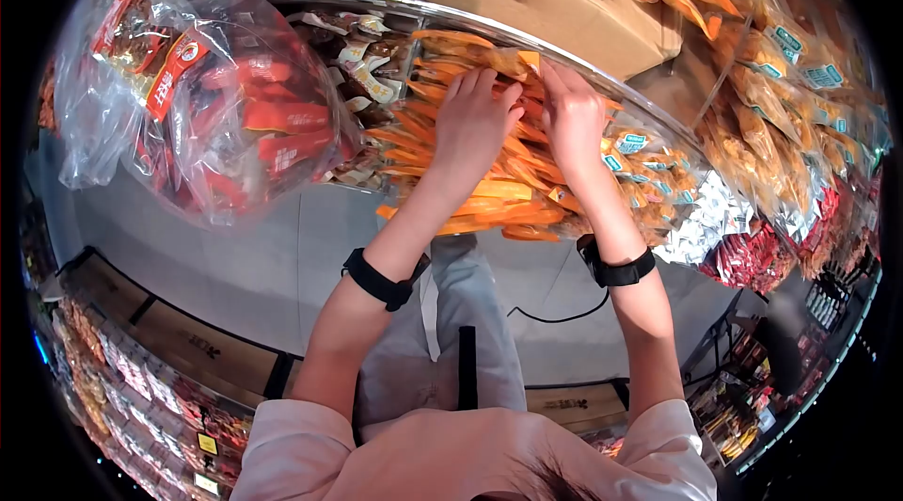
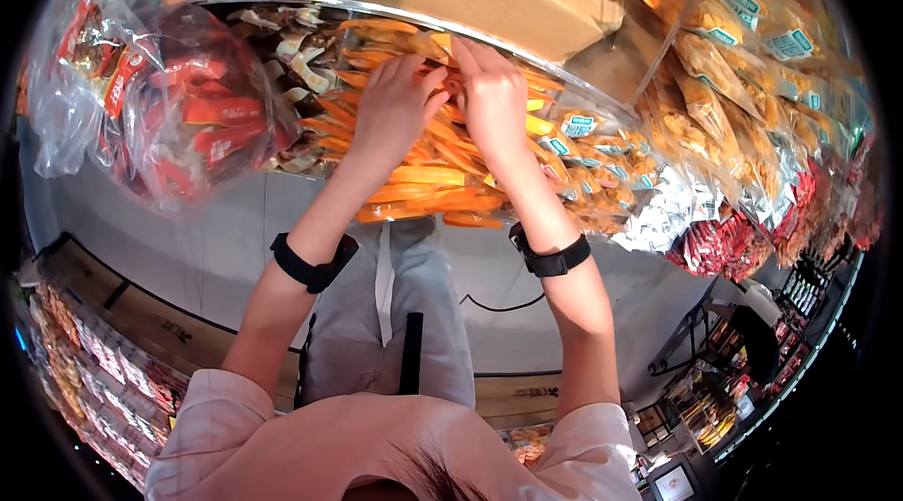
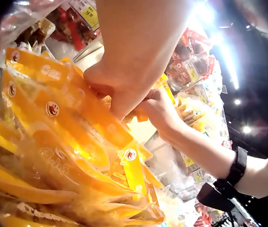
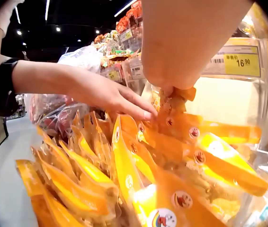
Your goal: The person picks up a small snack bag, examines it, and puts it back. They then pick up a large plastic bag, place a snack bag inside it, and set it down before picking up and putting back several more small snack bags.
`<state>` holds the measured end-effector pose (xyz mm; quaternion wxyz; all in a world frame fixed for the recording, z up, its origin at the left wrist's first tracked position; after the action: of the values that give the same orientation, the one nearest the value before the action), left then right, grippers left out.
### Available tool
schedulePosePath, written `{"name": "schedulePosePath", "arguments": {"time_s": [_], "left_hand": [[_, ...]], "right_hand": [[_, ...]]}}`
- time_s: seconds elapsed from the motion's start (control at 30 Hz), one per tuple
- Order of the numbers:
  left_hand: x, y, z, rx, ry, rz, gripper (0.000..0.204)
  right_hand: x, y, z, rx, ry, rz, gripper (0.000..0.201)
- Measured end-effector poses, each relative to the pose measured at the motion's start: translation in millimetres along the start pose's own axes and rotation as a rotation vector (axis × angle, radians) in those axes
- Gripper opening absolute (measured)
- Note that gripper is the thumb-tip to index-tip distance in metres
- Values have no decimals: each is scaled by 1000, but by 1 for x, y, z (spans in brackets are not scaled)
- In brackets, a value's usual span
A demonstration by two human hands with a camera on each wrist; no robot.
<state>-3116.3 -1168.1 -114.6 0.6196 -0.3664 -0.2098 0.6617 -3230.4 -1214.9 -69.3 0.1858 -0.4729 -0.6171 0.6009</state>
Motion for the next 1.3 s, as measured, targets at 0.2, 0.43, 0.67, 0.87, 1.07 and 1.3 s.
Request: {"name": "schedulePosePath", "arguments": {"time_s": [0.2,0.43,0.67,0.87,1.07,1.3], "left_hand": [[2,-3,2,-67,33,23,21],[2,-3,-2,-50,10,-2,22],[3,-4,-5,-48,30,-19,20],[10,-61,20,100,-12,34,16],[-17,-127,52,170,103,336,14],[-96,-130,13,-209,224,319,20]], "right_hand": [[-8,-9,-15,141,-24,-48,43],[-8,-7,-14,183,-68,-11,33],[-15,45,-7,27,-27,-253,18],[-8,76,16,-153,59,-248,36],[-6,23,-14,-297,66,-110,40],[73,-72,-5,-350,240,137,29]]}}
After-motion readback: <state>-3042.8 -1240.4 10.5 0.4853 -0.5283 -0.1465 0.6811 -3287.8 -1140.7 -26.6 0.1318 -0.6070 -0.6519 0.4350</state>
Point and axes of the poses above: each hand's wrist, its own x-axis away from the middle knuckle, its own y-axis out of the palm, z = x × y, the point moved 3 cm from there along -x, towards the middle knuckle, and after that the axes turned 10 degrees about x, right-handed, at the moved point
